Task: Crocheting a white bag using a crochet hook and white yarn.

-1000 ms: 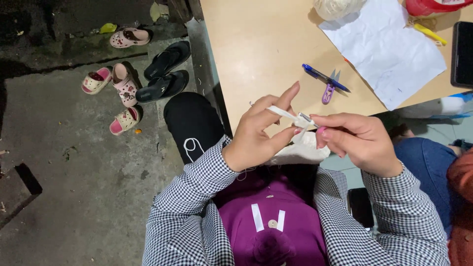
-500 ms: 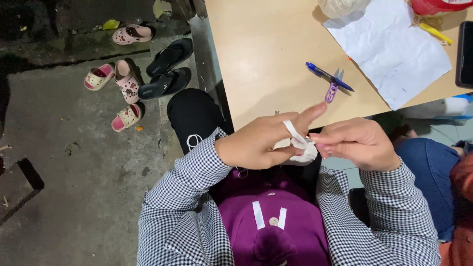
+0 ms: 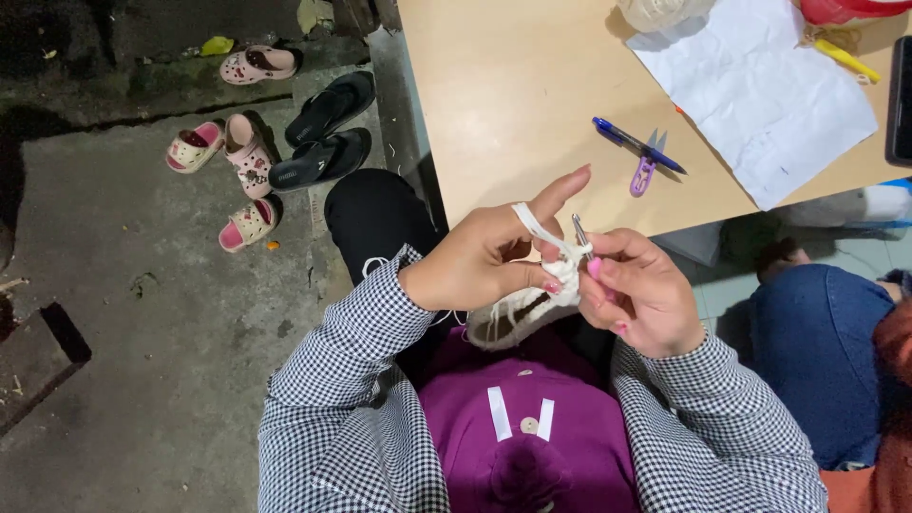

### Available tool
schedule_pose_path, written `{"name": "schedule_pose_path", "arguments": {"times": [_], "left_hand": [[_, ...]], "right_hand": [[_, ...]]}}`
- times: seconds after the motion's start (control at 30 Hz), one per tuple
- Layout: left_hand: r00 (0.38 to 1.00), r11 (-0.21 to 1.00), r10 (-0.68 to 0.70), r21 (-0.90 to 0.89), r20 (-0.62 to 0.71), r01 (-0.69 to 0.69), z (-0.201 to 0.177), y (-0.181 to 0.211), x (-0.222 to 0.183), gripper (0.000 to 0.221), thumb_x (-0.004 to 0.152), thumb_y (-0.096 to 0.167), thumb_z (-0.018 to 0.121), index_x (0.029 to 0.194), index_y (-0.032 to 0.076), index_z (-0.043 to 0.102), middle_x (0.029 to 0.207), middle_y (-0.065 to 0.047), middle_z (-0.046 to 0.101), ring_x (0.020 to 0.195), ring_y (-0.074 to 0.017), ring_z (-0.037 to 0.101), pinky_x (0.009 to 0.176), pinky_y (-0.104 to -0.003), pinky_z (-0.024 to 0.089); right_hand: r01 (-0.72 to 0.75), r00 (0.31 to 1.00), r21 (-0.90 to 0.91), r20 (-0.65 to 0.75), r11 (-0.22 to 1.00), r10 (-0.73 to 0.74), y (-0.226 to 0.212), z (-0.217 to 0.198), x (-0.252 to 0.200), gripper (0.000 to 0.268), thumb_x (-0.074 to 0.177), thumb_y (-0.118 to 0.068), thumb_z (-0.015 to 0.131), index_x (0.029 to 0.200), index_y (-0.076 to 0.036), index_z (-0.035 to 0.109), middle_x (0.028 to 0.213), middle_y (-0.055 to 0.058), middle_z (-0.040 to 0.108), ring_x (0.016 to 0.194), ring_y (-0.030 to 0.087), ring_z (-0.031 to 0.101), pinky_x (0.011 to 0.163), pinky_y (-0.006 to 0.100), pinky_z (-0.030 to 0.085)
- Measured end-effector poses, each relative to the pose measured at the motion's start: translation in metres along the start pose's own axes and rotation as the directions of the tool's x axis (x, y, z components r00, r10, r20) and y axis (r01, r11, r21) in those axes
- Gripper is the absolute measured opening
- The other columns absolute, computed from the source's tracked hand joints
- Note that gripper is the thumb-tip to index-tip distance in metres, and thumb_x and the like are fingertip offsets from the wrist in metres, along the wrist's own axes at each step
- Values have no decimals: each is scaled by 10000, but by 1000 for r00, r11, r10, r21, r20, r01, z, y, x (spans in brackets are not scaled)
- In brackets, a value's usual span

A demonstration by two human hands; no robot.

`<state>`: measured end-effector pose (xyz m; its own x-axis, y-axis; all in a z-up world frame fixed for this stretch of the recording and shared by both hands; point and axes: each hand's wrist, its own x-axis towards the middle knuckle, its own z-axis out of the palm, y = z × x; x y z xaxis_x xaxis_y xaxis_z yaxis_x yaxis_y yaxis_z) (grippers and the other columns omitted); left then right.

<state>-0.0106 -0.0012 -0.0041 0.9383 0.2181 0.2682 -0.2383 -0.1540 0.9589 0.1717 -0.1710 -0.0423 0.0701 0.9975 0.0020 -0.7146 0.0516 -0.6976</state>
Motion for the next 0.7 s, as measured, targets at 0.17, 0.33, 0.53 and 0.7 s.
{"name": "schedule_pose_path", "arguments": {"times": [0.17,0.33,0.53,0.7], "left_hand": [[1000,998,5,-57,7,-5,-1,-9,1,813,1006,178,755,1655,160,267,910,47,563,860,-77,531,839,-226,461],[995,987,87,-143,46,-79,-1,-19,1,743,1052,214,696,1652,134,264,959,25,579,929,-112,562,1071,-284,487],[995,940,-38,-334,95,68,-4,-11,6,986,970,119,762,1686,170,86,946,-16,562,788,-88,522,754,-239,491],[983,974,-6,-222,183,47,-9,6,8,167,946,111,756,1054,80,633,1752,-72,72,856,-142,671,840,-294,653]], "right_hand": [[63,997,-70,52,996,-59,4,-12,1,334,1017,31,568,1276,-119,717,704,203,572,434,165,365,437,274,316],[126,991,-155,59,980,-118,3,-8,1,346,1019,36,559,1288,-119,712,657,169,543,431,162,373,427,271,305],[-86,946,-329,-322,941,-26,-2,-41,-16,347,853,153,666,1177,44,726,916,250,738,753,310,730,718,359,663],[537,839,-823,545,186,-11,-68,17,1,299,988,-43,587,1280,-4,637,800,125,652,639,234,629,584,324,457]]}}
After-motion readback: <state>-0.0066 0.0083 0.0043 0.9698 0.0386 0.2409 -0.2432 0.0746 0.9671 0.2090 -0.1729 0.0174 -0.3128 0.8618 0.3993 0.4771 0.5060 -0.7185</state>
